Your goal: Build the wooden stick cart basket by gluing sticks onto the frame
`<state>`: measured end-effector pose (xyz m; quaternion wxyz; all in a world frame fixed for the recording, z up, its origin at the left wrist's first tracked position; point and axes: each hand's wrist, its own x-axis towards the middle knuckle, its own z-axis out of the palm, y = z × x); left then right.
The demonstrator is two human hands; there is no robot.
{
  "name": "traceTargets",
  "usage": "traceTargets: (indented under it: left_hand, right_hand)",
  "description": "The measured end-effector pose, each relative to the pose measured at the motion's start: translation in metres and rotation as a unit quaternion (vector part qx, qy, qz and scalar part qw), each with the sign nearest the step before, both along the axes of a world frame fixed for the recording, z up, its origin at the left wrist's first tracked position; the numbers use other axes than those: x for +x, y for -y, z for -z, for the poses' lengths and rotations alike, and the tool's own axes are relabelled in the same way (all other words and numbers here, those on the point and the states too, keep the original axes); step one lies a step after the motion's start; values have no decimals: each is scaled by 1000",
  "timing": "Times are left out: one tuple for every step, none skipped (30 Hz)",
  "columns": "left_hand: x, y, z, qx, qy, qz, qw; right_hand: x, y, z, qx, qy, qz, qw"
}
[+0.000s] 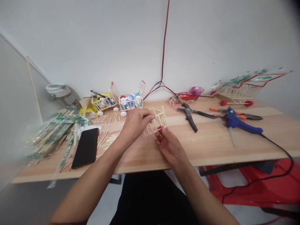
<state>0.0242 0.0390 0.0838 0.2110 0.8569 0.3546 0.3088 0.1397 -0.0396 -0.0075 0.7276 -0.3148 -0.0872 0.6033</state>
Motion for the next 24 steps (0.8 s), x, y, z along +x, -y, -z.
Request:
traceTargets:
  left_hand:
    - [0,0,0,1,0,1,1000]
    - [-1,-1,0,2,0,2,1000]
    - [-1,-1,0,3,0,2,1000]
    - [-1,0,0,4,1,3,1000]
    - [0,0,0,5,1,4,1000]
    - [0,0,0,6,1,5,1000]
    - [0,1,0,7,0,6,1000]
    - [1,1,0,7,0,7,1000]
    - [1,1,0,8,-1,9,1000]
    - [1,2,0,8,-1,10,1000]
    - [1,2,0,8,0,12,1000]
    - [2,2,0,8,0,13,1000]
    - [2,2,0,8,0,14,1000]
    - [2,3,0,9,0,14,1000]
    - [2,3,0,10,1,14,1000]
    - [2,4,0,10,1,14,1000]
    - [1,4,-1,10,2,14,1000]
    - [1,5,-1,9,4,14,1000]
    - [1,6,-1,8,5,15,1000]
    - [1,6,-1,7,6,15,1000]
    - [2,6,-1,6,8,15,1000]
    - [2,7,-1,7,9,15,1000]
    - [2,7,0,7,10,15,1000]
    - [2,7,0,8,11,16,1000]
  right_hand:
    - [0,0,-1,-3,-2,-6,1000]
    - [1,1,-2,-6,-2,-13,1000]
    - [1,1,-3,-9,-1,-20,1000]
    - [2,1,-3,-11,2,-25,1000]
    - [2,1,-4,-11,6,-28,1000]
    - [2,0,-5,-9,8,-29,1000]
    - [2,-1,-5,-8,10,-27,1000]
    - [2,-2,-5,-7,9,-24,1000]
    - [2,-3,-5,-8,5,-20,1000]
    - [1,-4,-4,-10,0,-15,1000]
    - [1,-5,-4,-11,-6,-11,1000]
    - [0,-6,-3,-10,-11,-8,1000]
    - [-1,-6,-3,-8,-15,-4,1000]
    - [-2,-7,-2,-5,-17,-1,1000]
    - [-2,-7,-2,-4,-17,2,1000]
    - [-3,-7,-2,-4,-17,5,1000]
    - [-4,-6,-2,-7,-18,9,1000]
    - [-4,-6,-2,-10,-21,13,1000]
    - [-5,-6,-3,-13,-24,15,1000]
    - [-5,-6,-3,-13,-28,15,999]
    - [-6,-6,-3,-13,-30,16,999]
    - [-6,-6,-3,-11,-31,17,999]
    - [-7,-6,-3,-10,-31,17,999]
    - [-8,-6,-3,-10,-32,19,999]
